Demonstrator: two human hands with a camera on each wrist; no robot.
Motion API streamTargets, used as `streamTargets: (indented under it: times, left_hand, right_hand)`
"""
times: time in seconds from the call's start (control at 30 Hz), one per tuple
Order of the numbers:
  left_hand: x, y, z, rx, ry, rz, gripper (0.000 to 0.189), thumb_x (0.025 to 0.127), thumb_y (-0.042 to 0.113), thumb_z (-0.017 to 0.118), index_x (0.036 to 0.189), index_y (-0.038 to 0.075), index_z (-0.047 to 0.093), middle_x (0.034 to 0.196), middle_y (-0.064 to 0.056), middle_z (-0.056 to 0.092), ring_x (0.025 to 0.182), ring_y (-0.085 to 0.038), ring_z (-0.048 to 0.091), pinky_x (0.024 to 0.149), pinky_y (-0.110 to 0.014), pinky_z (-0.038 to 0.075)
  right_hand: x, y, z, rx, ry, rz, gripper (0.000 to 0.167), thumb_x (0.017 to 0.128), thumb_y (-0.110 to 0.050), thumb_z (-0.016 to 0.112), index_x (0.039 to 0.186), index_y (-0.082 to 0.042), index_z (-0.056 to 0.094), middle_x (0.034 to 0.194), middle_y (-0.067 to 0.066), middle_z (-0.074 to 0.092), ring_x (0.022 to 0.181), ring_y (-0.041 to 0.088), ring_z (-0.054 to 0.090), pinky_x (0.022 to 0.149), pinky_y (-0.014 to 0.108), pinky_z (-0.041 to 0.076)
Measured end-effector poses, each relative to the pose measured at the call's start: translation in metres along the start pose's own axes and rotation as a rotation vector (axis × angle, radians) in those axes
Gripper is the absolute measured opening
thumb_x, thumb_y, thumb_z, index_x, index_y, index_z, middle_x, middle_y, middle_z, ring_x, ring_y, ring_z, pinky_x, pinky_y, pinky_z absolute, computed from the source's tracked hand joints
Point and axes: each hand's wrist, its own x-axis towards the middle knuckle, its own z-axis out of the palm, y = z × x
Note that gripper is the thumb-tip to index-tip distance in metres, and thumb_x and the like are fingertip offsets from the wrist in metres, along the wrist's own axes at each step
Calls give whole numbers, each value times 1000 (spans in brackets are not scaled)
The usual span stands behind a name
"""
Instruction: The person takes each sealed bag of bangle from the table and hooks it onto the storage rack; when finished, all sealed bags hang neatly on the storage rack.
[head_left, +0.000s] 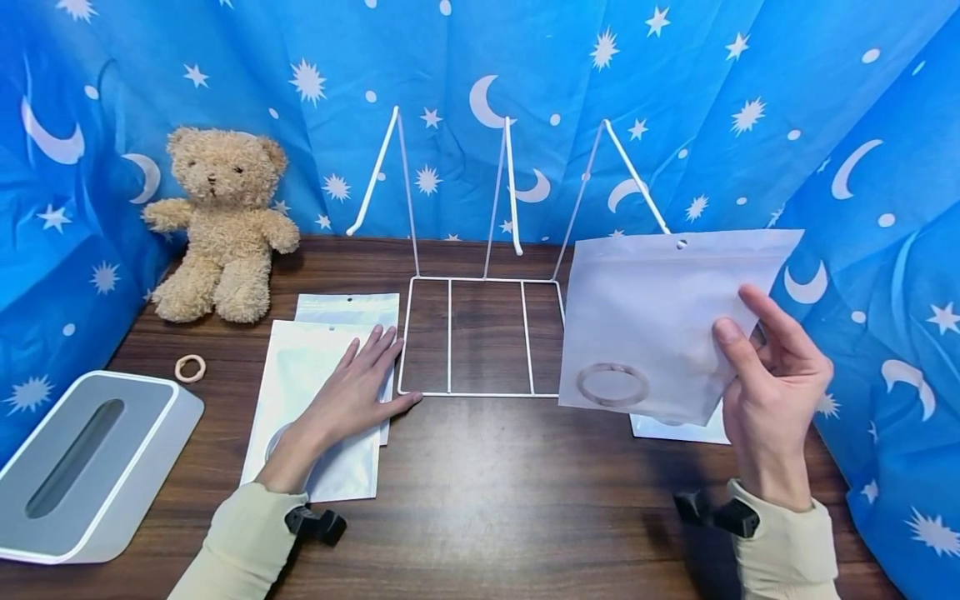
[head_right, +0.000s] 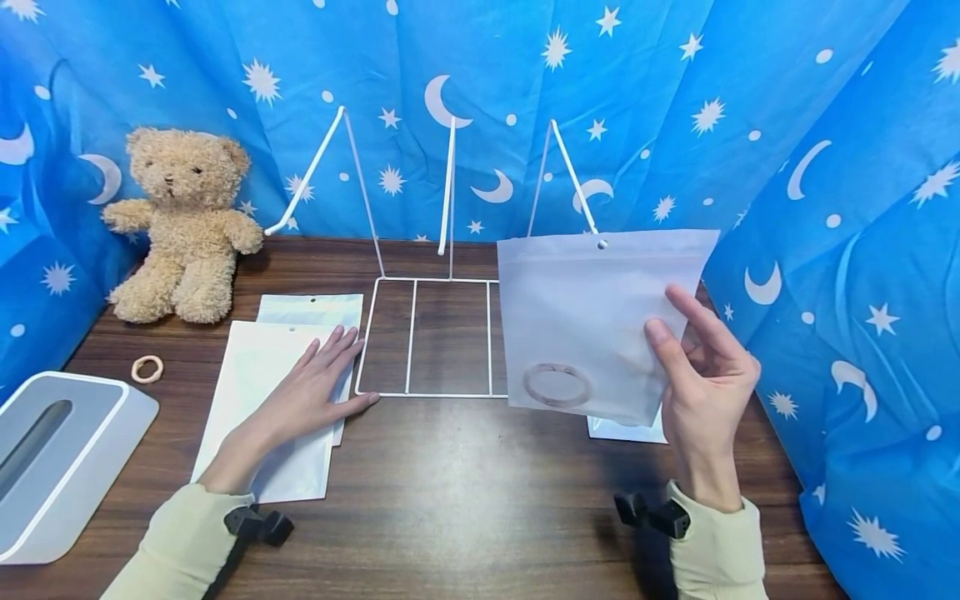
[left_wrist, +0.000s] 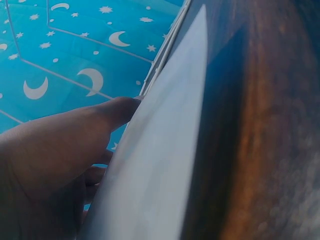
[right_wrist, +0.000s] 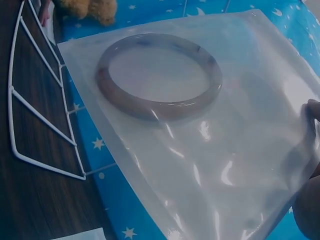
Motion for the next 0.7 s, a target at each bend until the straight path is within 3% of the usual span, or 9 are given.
streamTargets:
  times: [0.7]
  left_hand:
    - [0, -3, 2, -7, 10, 16, 93, 89, 67, 53, 150, -1, 35, 158, -18, 24, 147, -32, 14, 117, -51, 11]
  right_hand:
    - [17, 19, -2, -29, -18, 14, 43, 81, 26, 60, 124, 23, 53, 123, 33, 58, 113, 39, 59, 90, 37, 53]
